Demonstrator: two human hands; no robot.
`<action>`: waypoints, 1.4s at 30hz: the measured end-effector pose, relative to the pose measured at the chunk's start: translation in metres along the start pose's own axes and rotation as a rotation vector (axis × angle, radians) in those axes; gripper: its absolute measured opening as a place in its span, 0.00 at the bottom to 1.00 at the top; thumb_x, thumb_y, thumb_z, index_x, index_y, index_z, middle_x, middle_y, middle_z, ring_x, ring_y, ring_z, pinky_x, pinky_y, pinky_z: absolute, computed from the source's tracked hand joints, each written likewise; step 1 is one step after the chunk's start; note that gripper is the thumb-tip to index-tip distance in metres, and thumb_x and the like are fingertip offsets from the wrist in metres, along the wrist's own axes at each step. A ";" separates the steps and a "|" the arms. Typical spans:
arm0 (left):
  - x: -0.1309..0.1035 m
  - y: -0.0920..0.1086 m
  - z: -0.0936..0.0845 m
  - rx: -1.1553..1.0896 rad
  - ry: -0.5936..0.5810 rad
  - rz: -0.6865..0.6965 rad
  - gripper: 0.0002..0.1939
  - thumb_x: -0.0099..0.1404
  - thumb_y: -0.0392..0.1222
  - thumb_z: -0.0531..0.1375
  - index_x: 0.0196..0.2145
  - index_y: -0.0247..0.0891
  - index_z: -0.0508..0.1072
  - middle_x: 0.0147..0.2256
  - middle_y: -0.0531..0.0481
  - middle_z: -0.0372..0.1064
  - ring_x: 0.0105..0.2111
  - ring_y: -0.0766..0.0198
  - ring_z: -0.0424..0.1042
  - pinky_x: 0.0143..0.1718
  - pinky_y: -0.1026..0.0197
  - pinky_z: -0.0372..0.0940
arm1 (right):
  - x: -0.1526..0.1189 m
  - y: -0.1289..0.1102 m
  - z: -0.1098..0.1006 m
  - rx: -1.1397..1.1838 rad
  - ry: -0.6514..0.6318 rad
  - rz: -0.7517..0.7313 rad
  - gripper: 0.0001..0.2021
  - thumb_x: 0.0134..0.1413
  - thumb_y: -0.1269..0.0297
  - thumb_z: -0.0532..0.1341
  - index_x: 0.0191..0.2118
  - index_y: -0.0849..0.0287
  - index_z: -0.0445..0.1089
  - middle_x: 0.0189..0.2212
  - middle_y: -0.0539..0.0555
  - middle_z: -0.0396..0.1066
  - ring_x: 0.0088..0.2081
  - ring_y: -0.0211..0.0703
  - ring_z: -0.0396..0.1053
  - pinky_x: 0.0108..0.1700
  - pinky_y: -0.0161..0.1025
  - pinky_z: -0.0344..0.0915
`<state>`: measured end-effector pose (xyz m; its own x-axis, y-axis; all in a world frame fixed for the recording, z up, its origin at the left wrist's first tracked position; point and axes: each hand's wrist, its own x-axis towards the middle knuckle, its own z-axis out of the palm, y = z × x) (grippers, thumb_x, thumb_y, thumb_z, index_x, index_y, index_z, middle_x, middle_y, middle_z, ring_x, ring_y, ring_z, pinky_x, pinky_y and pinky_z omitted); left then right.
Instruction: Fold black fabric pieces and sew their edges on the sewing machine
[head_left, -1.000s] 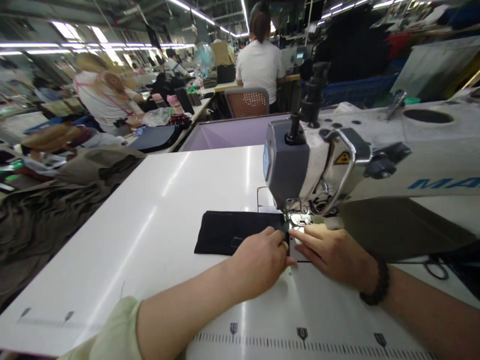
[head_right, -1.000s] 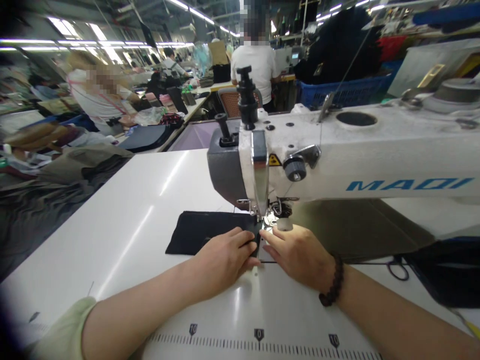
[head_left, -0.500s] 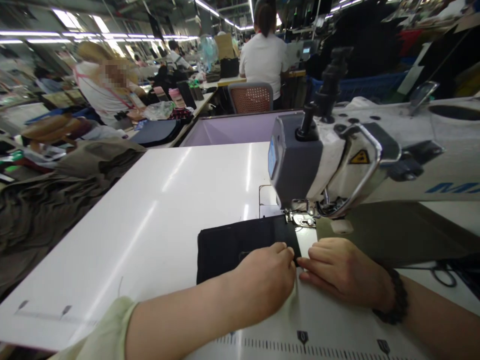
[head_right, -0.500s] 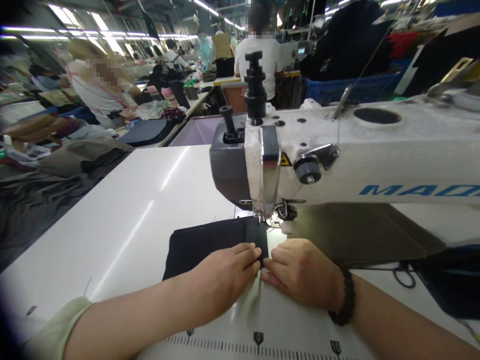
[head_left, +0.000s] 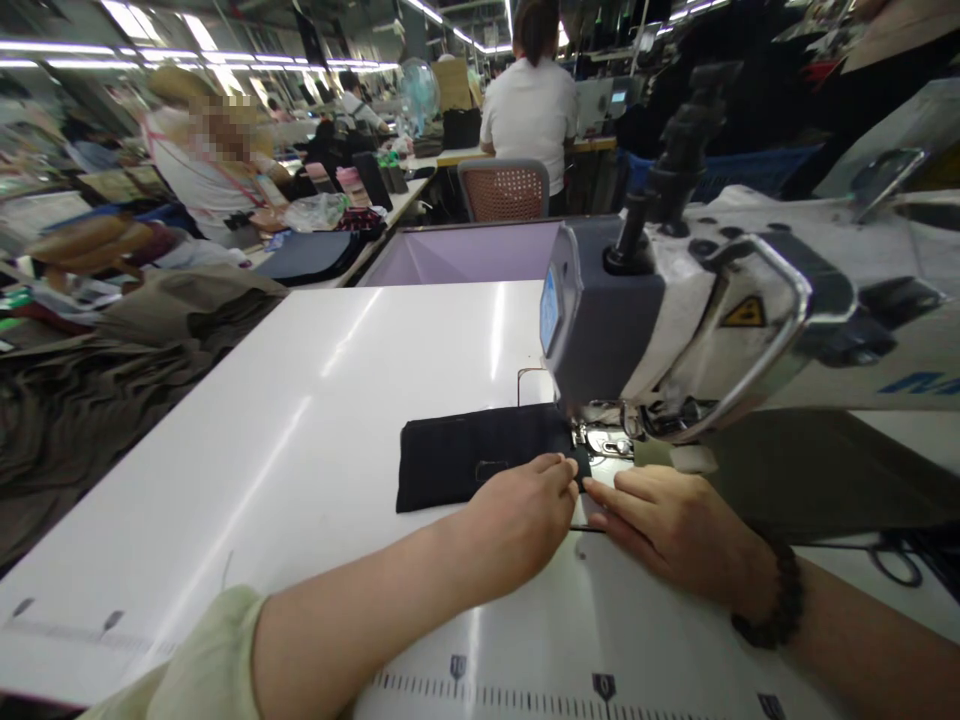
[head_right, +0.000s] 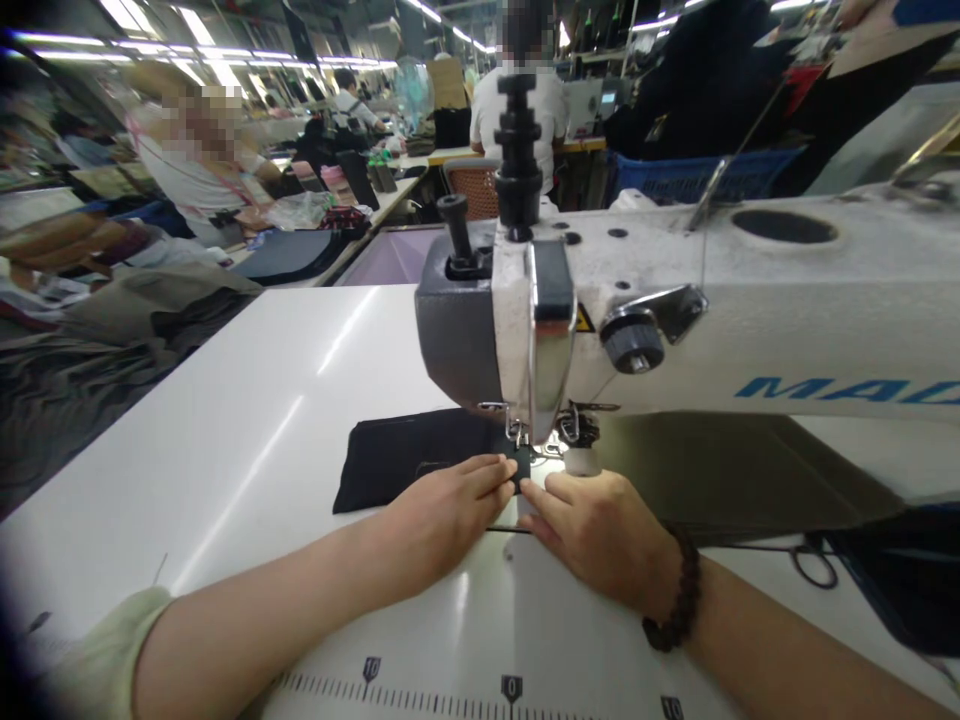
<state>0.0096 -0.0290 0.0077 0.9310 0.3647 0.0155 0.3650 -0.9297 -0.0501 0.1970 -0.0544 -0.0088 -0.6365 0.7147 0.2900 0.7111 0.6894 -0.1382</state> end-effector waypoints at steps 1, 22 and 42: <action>0.000 -0.002 0.000 -0.016 0.011 -0.008 0.11 0.59 0.29 0.51 0.39 0.22 0.67 0.41 0.36 0.67 0.48 0.56 0.62 0.53 0.59 0.55 | 0.000 0.001 0.001 -0.004 -0.002 0.015 0.16 0.59 0.60 0.47 0.39 0.62 0.69 0.23 0.52 0.67 0.25 0.37 0.65 0.27 0.35 0.58; 0.010 -0.025 0.010 -0.112 0.113 -0.168 0.14 0.60 0.30 0.51 0.44 0.22 0.64 0.45 0.38 0.64 0.50 0.58 0.59 0.55 0.61 0.52 | 0.000 0.004 0.011 -0.060 -0.006 0.099 0.15 0.57 0.62 0.49 0.45 0.63 0.65 0.32 0.56 0.71 0.32 0.43 0.69 0.32 0.39 0.66; -0.009 0.009 -0.033 -0.016 -0.387 -0.272 0.06 0.56 0.31 0.57 0.31 0.31 0.73 0.33 0.43 0.65 0.33 0.59 0.65 0.26 0.63 0.62 | -0.020 0.056 -0.038 -0.301 0.074 0.453 0.13 0.51 0.58 0.53 0.20 0.55 0.62 0.14 0.54 0.64 0.17 0.43 0.63 0.20 0.38 0.55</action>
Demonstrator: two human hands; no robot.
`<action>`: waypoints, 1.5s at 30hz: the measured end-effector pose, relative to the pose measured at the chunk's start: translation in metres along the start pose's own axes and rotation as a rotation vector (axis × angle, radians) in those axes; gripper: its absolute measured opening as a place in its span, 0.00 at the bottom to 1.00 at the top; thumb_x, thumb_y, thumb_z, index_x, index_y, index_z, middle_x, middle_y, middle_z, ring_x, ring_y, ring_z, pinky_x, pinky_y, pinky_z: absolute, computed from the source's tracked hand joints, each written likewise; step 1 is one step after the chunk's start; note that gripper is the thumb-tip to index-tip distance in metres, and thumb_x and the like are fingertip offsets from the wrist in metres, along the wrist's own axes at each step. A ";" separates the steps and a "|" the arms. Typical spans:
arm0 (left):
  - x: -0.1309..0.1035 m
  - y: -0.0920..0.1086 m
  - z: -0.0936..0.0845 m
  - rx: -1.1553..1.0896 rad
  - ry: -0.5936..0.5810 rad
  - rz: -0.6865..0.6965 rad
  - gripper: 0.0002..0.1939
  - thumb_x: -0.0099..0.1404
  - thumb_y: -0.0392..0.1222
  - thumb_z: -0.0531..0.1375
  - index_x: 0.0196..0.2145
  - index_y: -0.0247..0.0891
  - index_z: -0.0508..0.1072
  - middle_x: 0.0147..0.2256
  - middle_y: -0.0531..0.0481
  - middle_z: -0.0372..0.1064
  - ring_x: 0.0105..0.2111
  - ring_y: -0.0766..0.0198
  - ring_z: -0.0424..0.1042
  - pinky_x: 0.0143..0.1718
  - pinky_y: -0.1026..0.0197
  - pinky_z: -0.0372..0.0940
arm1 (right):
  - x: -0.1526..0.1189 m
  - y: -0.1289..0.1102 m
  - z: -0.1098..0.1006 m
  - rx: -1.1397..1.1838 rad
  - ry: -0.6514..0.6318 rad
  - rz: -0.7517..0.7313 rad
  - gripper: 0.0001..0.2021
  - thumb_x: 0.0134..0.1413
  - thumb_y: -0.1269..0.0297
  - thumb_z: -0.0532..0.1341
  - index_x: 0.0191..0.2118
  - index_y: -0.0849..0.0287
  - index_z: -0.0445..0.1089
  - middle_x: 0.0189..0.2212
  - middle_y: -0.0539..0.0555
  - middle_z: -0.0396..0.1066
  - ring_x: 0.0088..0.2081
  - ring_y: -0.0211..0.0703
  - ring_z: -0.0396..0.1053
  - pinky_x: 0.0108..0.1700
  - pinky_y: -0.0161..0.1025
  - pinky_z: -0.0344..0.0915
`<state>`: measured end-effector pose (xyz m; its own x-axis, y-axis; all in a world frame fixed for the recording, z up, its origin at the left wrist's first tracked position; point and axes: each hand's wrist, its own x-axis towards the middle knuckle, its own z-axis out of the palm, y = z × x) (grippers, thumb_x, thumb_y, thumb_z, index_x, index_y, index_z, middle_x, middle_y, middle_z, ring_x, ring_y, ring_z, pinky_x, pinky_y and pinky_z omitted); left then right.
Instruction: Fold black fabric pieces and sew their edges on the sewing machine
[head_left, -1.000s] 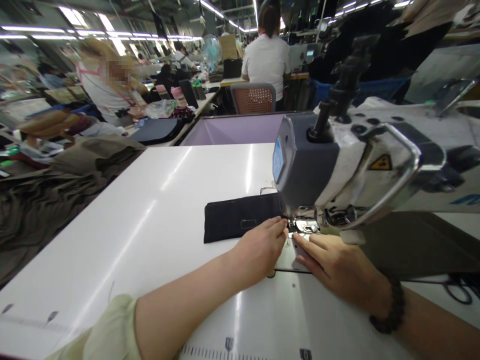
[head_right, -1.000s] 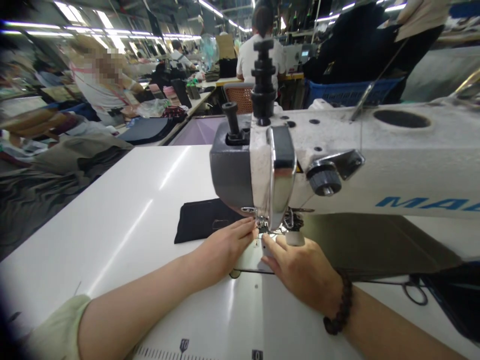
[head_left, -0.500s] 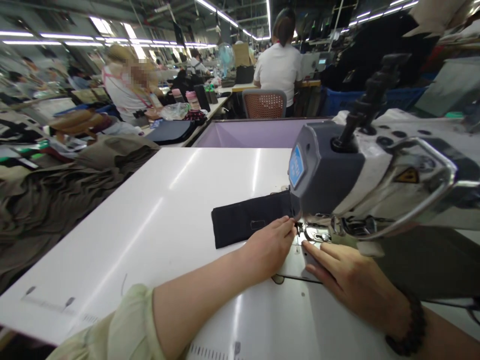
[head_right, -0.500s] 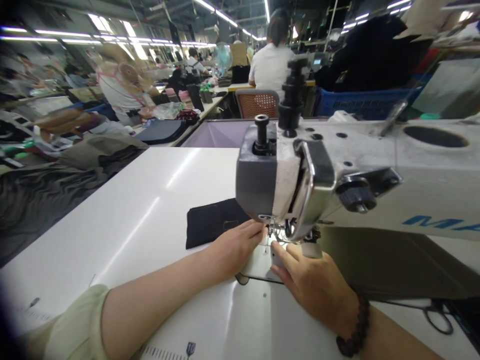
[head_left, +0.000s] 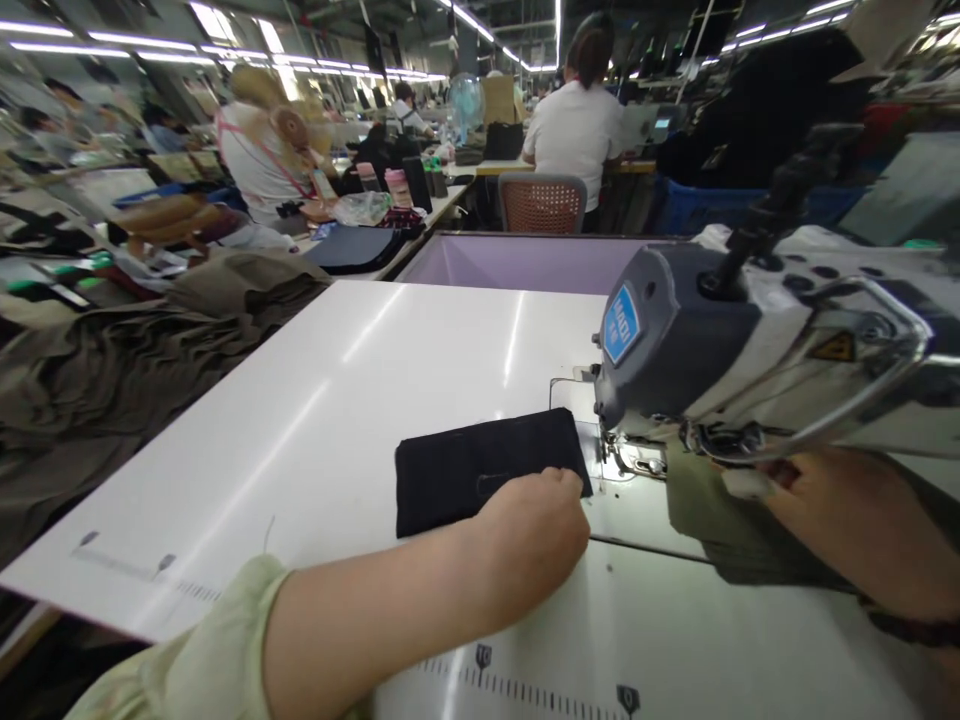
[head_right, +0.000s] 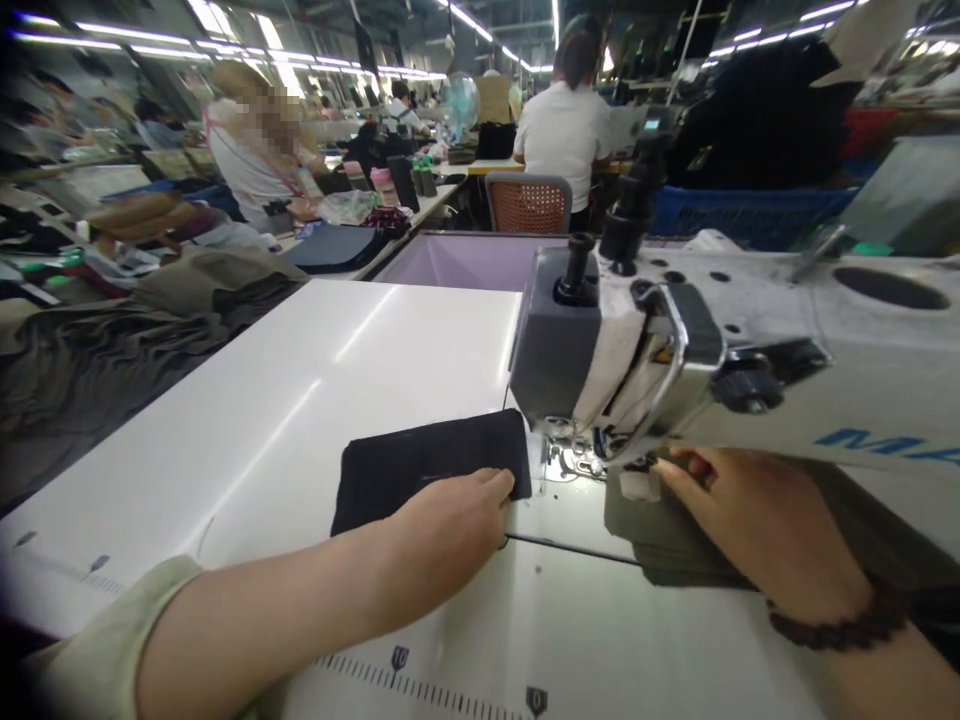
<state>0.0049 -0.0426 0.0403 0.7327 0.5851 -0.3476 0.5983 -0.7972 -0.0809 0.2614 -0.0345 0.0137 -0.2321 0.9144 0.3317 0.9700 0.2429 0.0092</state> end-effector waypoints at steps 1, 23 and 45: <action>-0.001 0.002 -0.002 -0.006 0.000 -0.007 0.06 0.57 0.31 0.57 0.31 0.31 0.73 0.33 0.43 0.65 0.32 0.60 0.65 0.25 0.63 0.61 | 0.001 0.005 -0.002 0.026 -0.071 0.031 0.12 0.49 0.58 0.55 0.19 0.54 0.61 0.14 0.53 0.63 0.17 0.42 0.63 0.20 0.38 0.55; -0.014 -0.017 -0.002 0.011 0.302 -0.156 0.24 0.56 0.29 0.56 0.52 0.34 0.59 0.53 0.40 0.57 0.49 0.53 0.62 0.47 0.54 0.60 | 0.003 -0.027 -0.024 -0.224 -0.546 0.109 0.09 0.46 0.73 0.52 0.24 0.63 0.69 0.27 0.62 0.72 0.32 0.50 0.70 0.30 0.39 0.57; -0.065 0.018 -0.001 -0.026 0.383 -0.033 0.20 0.59 0.29 0.54 0.50 0.34 0.62 0.49 0.41 0.62 0.45 0.56 0.66 0.45 0.54 0.63 | -0.023 -0.021 -0.036 -0.027 -0.451 0.060 0.07 0.41 0.75 0.55 0.22 0.63 0.70 0.26 0.59 0.72 0.32 0.46 0.69 0.34 0.37 0.59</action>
<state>-0.0312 -0.0950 0.0626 0.7780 0.6275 0.0294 0.6280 -0.7758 -0.0607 0.2492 -0.0728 0.0401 -0.1775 0.9778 -0.1114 0.9829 0.1818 0.0291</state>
